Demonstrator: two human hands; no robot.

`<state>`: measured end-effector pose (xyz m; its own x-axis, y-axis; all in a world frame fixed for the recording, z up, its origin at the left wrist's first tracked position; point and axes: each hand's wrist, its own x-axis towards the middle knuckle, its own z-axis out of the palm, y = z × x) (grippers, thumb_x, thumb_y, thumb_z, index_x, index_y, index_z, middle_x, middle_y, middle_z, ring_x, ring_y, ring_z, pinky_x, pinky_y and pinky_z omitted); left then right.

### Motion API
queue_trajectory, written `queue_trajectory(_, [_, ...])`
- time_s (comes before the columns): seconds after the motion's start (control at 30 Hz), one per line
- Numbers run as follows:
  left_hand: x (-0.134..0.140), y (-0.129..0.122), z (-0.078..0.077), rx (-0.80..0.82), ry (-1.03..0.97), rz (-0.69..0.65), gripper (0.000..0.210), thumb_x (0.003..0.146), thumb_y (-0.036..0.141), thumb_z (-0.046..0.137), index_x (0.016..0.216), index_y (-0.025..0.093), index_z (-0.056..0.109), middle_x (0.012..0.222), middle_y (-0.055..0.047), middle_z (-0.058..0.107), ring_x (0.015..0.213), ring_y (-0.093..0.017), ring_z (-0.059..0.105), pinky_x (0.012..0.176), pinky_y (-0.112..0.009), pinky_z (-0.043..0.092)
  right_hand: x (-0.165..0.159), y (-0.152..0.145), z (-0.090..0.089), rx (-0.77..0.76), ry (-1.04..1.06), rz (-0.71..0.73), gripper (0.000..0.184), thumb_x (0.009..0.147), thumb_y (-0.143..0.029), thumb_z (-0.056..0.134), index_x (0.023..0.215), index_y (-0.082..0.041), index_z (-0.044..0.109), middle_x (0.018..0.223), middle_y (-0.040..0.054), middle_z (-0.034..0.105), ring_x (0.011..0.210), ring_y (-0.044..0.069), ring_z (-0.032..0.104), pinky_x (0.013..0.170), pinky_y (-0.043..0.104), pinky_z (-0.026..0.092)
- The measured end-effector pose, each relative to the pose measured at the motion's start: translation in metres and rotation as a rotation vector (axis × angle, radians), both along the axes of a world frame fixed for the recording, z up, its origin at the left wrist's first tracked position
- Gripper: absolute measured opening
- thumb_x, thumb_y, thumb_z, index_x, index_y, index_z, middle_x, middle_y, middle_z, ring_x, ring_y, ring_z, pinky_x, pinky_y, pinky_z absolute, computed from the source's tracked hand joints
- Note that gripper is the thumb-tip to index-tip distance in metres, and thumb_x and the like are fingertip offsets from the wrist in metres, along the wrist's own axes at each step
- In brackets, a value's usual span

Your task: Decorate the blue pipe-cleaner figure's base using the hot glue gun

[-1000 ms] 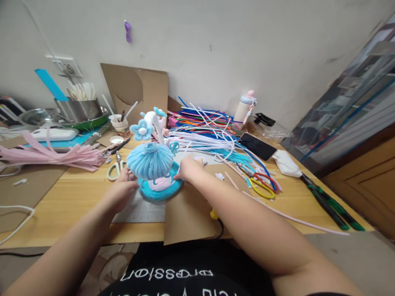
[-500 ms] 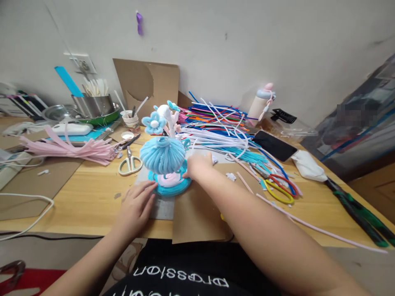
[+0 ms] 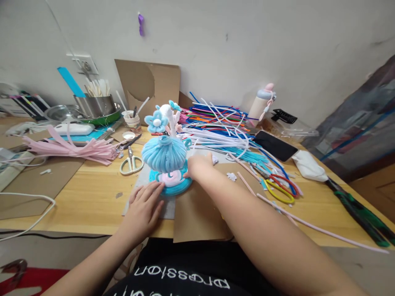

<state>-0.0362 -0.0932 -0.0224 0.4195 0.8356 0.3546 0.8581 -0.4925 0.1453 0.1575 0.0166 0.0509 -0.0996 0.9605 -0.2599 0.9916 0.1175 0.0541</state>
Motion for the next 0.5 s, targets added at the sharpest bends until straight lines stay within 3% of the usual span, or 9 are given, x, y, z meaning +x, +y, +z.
queue_trajectory(0.13, [0.007,-0.002,-0.003,0.064,-0.001,0.033,0.038,0.094,0.027,0.041,0.131,0.026,0.05,0.133,-0.005,0.055,0.126,-0.022,0.046,0.109,-0.043,0.021,-0.001,0.003,0.0,-0.076,-0.038,-0.03,0.047,0.072,-0.057,0.066,0.103,-0.021,0.069,0.105,0.012,0.07,0.106,0.031,0.06,0.1,0.052,0.025])
queue_trajectory(0.5, [0.019,-0.004,-0.003,0.087,0.056,0.096,0.038,0.093,0.035,0.043,0.13,0.03,0.052,0.129,-0.007,0.057,0.123,-0.025,0.048,0.109,-0.048,0.021,-0.001,0.009,-0.006,-0.095,-0.042,-0.036,0.052,0.072,-0.057,0.065,0.112,-0.024,0.066,0.115,0.0122,0.066,0.113,0.033,0.057,0.102,0.054,0.022])
